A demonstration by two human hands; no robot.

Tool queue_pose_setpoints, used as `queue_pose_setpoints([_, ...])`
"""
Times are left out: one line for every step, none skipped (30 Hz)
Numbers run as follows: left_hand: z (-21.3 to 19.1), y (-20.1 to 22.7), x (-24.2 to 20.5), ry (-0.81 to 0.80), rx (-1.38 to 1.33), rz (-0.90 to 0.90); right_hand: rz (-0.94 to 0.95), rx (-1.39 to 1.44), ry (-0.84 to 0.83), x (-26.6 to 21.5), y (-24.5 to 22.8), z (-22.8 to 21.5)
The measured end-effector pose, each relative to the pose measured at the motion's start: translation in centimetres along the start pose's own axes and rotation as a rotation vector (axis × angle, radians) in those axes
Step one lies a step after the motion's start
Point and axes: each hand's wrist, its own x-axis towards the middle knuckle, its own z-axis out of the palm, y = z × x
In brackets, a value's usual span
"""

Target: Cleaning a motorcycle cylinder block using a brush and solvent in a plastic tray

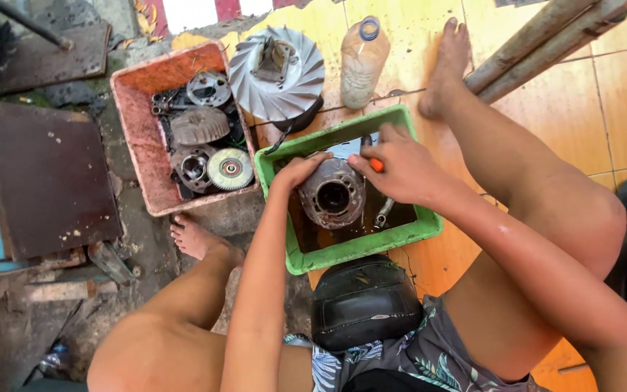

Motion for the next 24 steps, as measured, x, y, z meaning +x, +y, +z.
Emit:
queue_pose_setpoints([0.0, 0.4, -0.8, -0.001, -0.074, -0.049, 0.068, -0.049, 0.027, -0.1, 1.0, 1.1])
queue_pose_setpoints([-0.1, 0.7, -1.7, -0.003, -0.148, -0.098, 0.137, -0.098, 0.053, -0.2, 2.0, 2.2])
queue_pose_setpoints([-0.1, 0.8, -1.9, -0.009, -0.142, -0.094, 0.146, -0.098, 0.057, -0.6, 2.0, 3.3])
queue_pose_setpoints([-0.1, 0.9, -2.1, -0.023, -0.166, -0.119, 0.183, 0.071, 0.031, -1.0, 1.9, 4.5])
queue_pose_setpoints([-0.2, 1.1, -2.3, -0.032, -0.196, -0.140, 0.213, 0.236, 0.006, -1.2, 2.0, 5.5])
queue_pose_setpoints([0.1, 1.1, -1.0, -0.034, -0.195, -0.133, 0.216, 0.232, 0.011, -0.9, 2.0, 5.8])
queue_pose_setpoints([0.2, 0.4, -0.2, -0.027, -0.209, -0.124, 0.236, 0.251, 0.019, -0.7, 1.7, 6.3])
queue_pose_setpoints([0.3, -0.2, 0.6, -0.020, -0.224, -0.115, 0.257, 0.271, 0.027, -0.5, 1.3, 6.8])
queue_pose_setpoints([0.6, -0.3, 0.1, -0.021, -0.225, -0.120, 0.258, 0.273, 0.022, -0.9, 0.5, 6.9])
queue_pose_setpoints([0.9, -0.3, -0.5, 0.002, -0.209, -0.123, 0.310, 0.281, -0.058, -1.5, -0.3, 7.0])
queue_pose_setpoints([0.8, 0.3, -0.8, 0.030, -0.193, -0.116, 0.356, 0.283, -0.129, -1.5, -1.0, 6.7])
queue_pose_setpoints([0.9, -0.6, -0.4, 0.035, -0.194, -0.109, 0.351, 0.280, -0.123, -1.5, -0.8, 7.4])
queue_pose_setpoints([1.1, -1.3, 0.0, 0.046, -0.161, -0.113, 0.407, 0.275, -0.201, -1.4, -0.6, 8.0])
queue_pose_setpoints([1.2, -2.1, 0.4, 0.057, -0.129, -0.117, 0.462, 0.269, -0.279, -1.4, -0.3, 8.6])
queue_pose_setpoints([1.3, -2.1, -0.3, 0.062, -0.135, -0.119, 0.456, 0.265, -0.283, -1.8, 0.0, 9.9])
queue_pose_setpoints([1.4, -2.1, -1.1, 0.092, -0.174, -0.131, 0.500, 0.341, -0.179, -2.2, 0.3, 11.2])
queue_pose_setpoints([1.2, -1.8, -1.5, 0.121, -0.205, -0.136, 0.545, 0.420, -0.065, -2.4, 0.7, 12.4])
queue_pose_setpoints([1.4, -1.9, -1.3, 0.125, -0.203, -0.132, 0.541, 0.421, -0.060, -2.1, 0.1, 11.8])
queue_pose_setpoints([1.7, -2.3, -1.3, 0.149, -0.222, -0.147, 0.504, 0.348, -0.073, -2.1, -0.6, 11.4])
queue_pose_setpoints([2.1, -2.7, -1.3, 0.172, -0.242, -0.163, 0.467, 0.275, -0.085, -2.1, -1.3, 10.9])
queue_pose_setpoints([2.5, -2.8, -1.9, 0.171, -0.239, -0.176, 0.468, 0.284, -0.095, -1.8, 0.1, 12.4])
queue_pose_setpoints([2.8, -2.9, -2.5, 0.215, -0.241, -0.183, 0.440, 0.282, -0.078, -1.6, 1.5, 13.9])
queue_pose_setpoints([3.0, -2.1, -2.5, 0.260, -0.246, -0.174, 0.408, 0.270, -0.047, -0.8, 3.4, 14.7])
queue_pose_setpoints([3.4, -2.2, -3.2, 0.261, -0.247, -0.169, 0.406, 0.268, -0.043, -1.3, 3.3, 14.3])
